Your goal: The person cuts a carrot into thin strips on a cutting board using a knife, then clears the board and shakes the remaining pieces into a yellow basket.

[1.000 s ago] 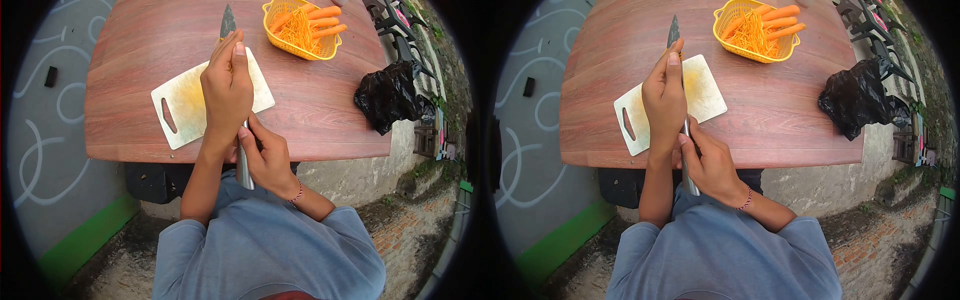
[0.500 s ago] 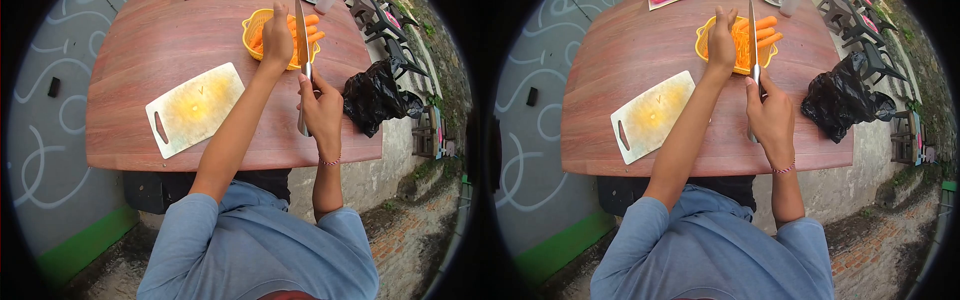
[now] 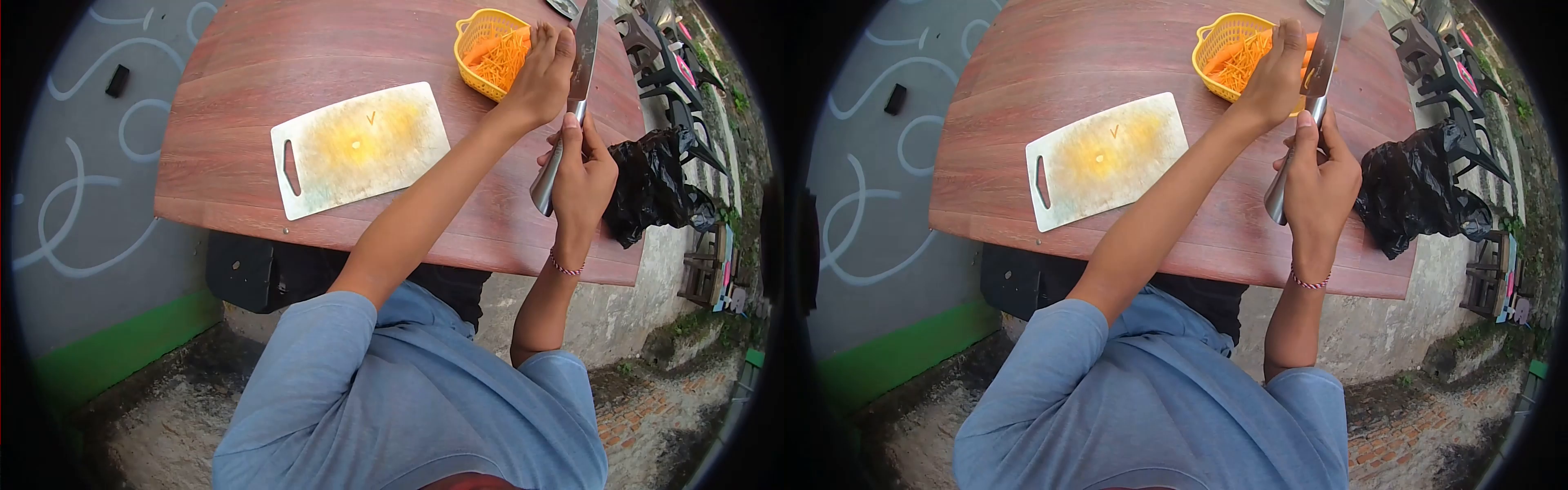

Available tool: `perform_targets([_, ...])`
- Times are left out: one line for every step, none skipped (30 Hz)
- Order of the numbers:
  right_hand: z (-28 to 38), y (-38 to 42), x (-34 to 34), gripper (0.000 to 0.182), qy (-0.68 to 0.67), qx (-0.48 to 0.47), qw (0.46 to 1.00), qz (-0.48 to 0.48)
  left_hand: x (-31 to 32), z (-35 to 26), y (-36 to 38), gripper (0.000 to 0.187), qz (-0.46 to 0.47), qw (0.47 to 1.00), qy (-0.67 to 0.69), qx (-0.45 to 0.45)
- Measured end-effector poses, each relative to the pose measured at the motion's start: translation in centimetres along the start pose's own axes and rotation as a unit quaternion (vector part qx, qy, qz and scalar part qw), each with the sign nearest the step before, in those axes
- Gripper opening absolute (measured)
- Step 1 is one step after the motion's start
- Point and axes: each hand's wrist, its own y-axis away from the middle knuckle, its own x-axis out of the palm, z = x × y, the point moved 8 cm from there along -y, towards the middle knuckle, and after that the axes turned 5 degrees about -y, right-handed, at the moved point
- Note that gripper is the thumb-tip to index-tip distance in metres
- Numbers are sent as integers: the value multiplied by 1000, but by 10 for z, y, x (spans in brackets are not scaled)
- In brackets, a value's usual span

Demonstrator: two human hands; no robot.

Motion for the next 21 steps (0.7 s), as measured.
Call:
perform_targets([-1,-1,0,44,5,4,1000,2,0,-12,7,99,-6,1000,-3,0])
perform_targets([-4,-2,3,44,17,4,1000,11,0,-36,14,98,-19,997,-26,75])
perform_targets([-6,-2,5,44,17,2,1000,15,0,-55,22,98,-32,987,-48,149])
perform_targets([-9,-2,5,44,1,4,1000,16,4,-64,25,98,-8,985,-46,167])
perform_targets([-10,-2,5,43,-14,7,1000,16,1,-63,24,98,-12,985,-47,168])
perform_targets([-8,-1,6,43,-13,5,1000,19,2,-51,21,100,16,993,-44,105])
perform_targets([-3,1,3,43,-50,1,999,13,3,-39,20,103,44,997,-41,41])
perform_targets([0,1,1,43,-86,-4,996,5,1,-35,19,103,43,997,-40,42])
perform_targets([1,0,1,43,-84,-6,996,3,-7,-32,18,100,6,995,-78,55])
perform_targets([3,0,1,43,-88,-9,996,1,-9,-31,15,99,-27,991,-112,69])
perform_targets([5,-1,-1,43,-90,-11,996,-4,-10,-37,16,99,-17,992,-103,75])
perform_targets([4,-3,-1,43,-104,-9,995,2,-13,-45,19,105,27,997,33,58])
perform_targets([2,-3,-1,42,-107,0,994,-4,-8,-50,19,112,69,983,167,37])
perform_targets([5,-2,1,42,-96,-1,995,0,-6,-50,20,112,76,981,173,41])
perform_targets([6,-2,2,42,-87,0,996,7,-6,-51,22,110,68,983,164,57])
perform_targets([4,-3,2,42,-86,-3,996,6,-5,-52,24,109,58,984,152,72])
perform_targets([1,-4,4,43,-85,-5,996,13,-5,-53,26,107,46,985,140,86])
perform_targets([-1,-4,6,43,-85,-6,996,21,-4,-54,28,106,35,986,127,100])
perform_targets([0,-5,6,43,-84,-8,996,20,-4,-54,31,105,23,986,115,114])
perform_targets([0,-5,6,44,-96,-2,995,20,-4,-54,33,103,10,986,105,126])
perform_targets([0,-4,6,44,-108,4,994,20,-5,-55,35,102,-4,986,93,137])
